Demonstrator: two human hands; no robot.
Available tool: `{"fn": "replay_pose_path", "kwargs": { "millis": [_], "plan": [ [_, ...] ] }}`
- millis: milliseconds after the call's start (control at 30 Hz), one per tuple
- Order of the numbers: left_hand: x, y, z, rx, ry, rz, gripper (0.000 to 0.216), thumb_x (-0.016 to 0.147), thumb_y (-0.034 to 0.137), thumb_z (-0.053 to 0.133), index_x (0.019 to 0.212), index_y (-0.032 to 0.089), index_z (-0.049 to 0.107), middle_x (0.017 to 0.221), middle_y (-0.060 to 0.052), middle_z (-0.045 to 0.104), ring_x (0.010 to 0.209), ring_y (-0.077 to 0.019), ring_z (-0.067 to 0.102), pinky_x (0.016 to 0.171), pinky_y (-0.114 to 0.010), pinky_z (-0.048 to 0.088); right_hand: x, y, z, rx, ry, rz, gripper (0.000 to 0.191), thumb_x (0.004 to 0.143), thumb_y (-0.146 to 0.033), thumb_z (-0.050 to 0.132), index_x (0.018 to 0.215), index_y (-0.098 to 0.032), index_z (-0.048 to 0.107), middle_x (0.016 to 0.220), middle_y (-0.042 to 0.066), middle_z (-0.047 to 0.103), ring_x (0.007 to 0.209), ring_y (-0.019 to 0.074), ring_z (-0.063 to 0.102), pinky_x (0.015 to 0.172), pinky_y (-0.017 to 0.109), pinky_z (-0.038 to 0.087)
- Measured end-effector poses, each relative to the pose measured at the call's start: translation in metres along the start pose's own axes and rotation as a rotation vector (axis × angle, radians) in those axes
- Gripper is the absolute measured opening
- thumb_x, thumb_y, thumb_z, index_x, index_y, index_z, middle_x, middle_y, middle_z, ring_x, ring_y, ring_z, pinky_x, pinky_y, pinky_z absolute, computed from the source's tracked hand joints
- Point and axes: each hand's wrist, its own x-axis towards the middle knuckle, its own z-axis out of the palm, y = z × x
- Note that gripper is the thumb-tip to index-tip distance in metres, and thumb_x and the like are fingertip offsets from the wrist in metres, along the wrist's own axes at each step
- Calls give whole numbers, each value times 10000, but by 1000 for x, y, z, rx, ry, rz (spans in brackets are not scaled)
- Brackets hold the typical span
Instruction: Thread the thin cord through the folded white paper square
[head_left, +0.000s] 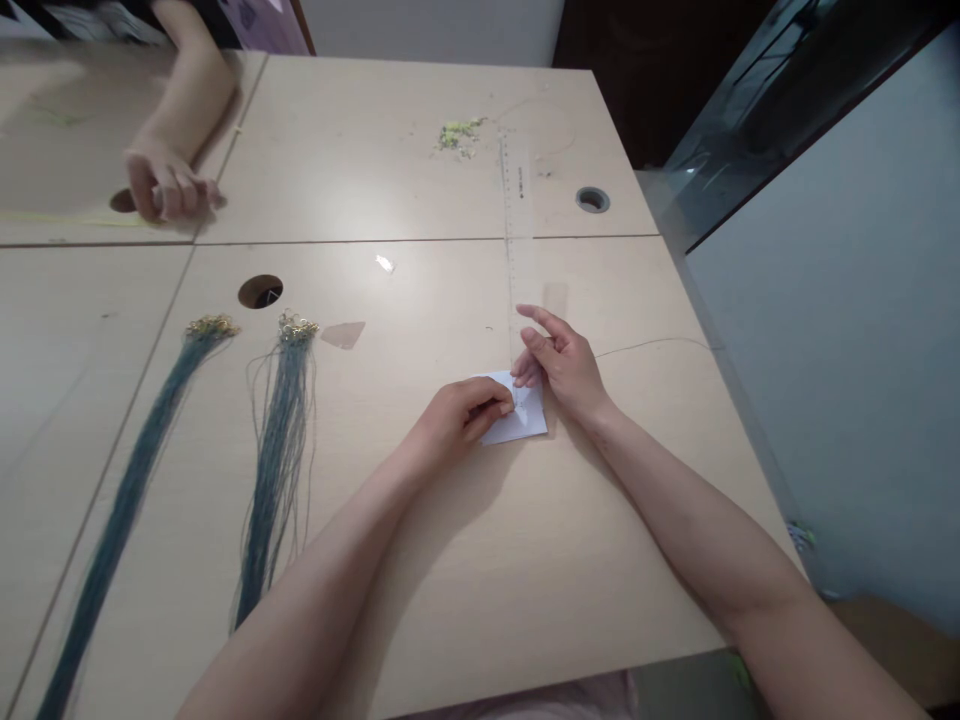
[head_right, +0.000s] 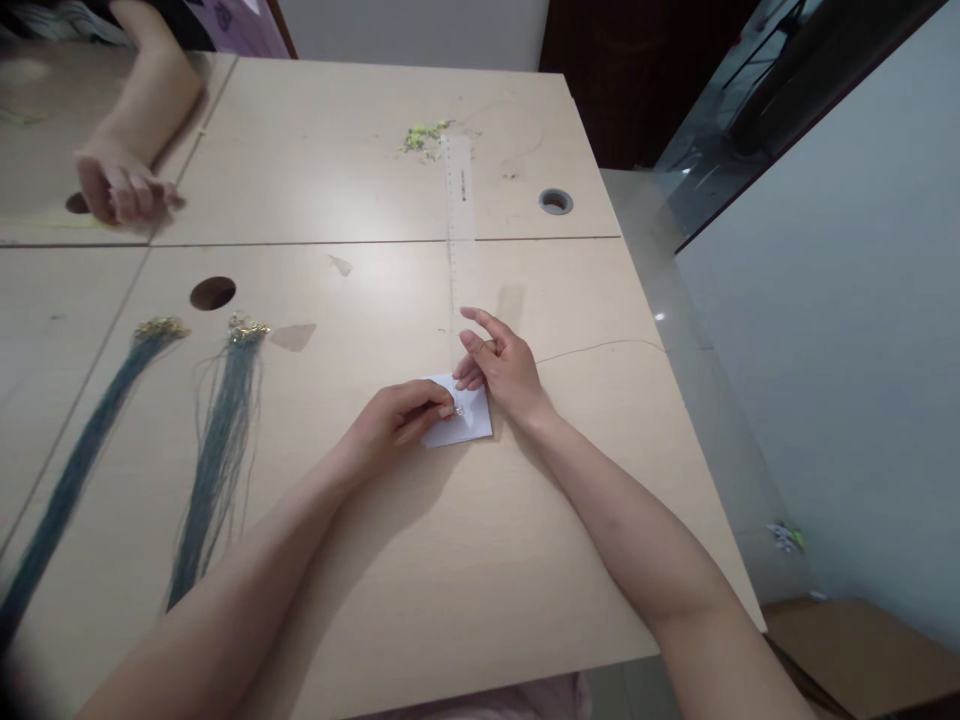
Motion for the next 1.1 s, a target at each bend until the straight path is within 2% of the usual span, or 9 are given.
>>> {"fn": "replay_pose_path", "kwargs": {
  "millis": [1100],
  "plan": [
    [1, 2, 0, 43, -47, 13, 171, 836, 214, 418, 779, 148, 564, 715, -10, 528, 634, -99, 434, 597, -227, 342, 0, -1, 0, -33, -12, 11, 578, 762, -536, 518, 1246, -221, 480, 559, -19, 629, 469, 111, 597, 457, 213, 461]
  ]
}}
